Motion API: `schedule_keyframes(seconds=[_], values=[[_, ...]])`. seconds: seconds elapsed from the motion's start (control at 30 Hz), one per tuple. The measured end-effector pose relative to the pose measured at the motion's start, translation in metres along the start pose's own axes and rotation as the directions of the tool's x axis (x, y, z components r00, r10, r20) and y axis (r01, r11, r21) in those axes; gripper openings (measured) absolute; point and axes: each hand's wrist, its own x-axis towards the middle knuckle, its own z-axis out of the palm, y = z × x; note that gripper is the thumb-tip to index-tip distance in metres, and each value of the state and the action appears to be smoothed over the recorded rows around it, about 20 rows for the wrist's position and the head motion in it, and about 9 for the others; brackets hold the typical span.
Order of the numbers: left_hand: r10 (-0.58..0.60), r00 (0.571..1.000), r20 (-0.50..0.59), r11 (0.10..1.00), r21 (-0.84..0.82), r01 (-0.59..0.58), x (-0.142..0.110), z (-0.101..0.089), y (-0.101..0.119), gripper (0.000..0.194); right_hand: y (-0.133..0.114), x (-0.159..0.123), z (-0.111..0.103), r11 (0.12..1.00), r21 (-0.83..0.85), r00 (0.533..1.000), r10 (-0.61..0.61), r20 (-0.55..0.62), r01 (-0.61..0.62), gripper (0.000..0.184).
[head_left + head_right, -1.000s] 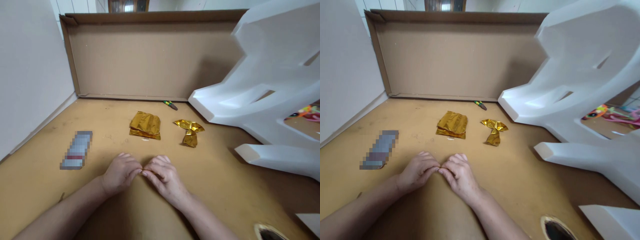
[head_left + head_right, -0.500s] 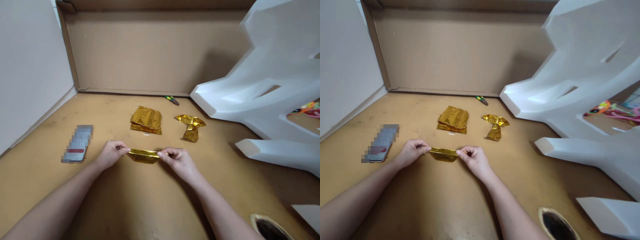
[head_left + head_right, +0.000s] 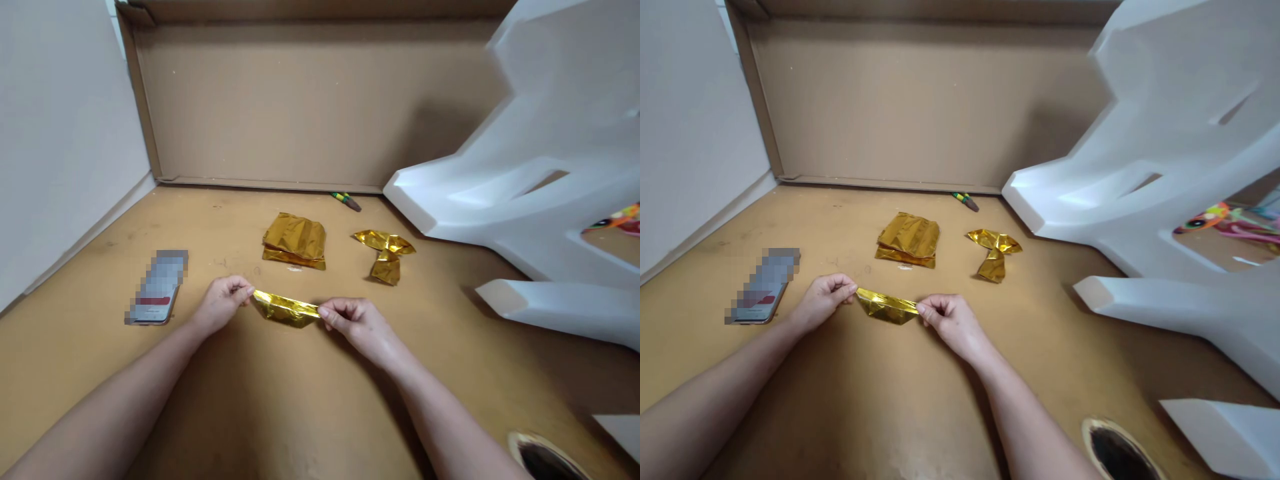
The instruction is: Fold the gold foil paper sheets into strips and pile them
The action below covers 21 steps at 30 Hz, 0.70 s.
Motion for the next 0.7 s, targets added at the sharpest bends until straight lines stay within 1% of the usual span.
schedule_keyframes(seconds=[0.17,0.33,0.5,0.7], values=[[-0.019,1.0,0.003,0.999,-0.035,0.019,-0.0007,-0.0002,0.0021,0.026,-0.0017,0.0,0.0008,0.998,-0.007,0.997,0.06,-0.049,-0.061,0.042],[-0.044,0.999,-0.01,0.994,-0.096,0.043,-0.0004,0.0013,0.0028,0.027,-0.0012,-0.0007,0.0008,0.999,-0.012,0.995,0.05,-0.085,-0.051,0.044],[-0.06,0.998,-0.029,0.991,-0.118,0.057,0.0004,0.0023,0.0023,0.025,0.0007,-0.0003,0.001,0.999,-0.023,0.997,0.032,-0.073,-0.034,0.046],[-0.073,0.997,-0.037,0.988,-0.141,0.067,0.0017,0.0028,0.0002,0.025,0.0033,0.001,0.0012,1.0,0.002,0.999,0.023,-0.045,-0.023,0.044]])
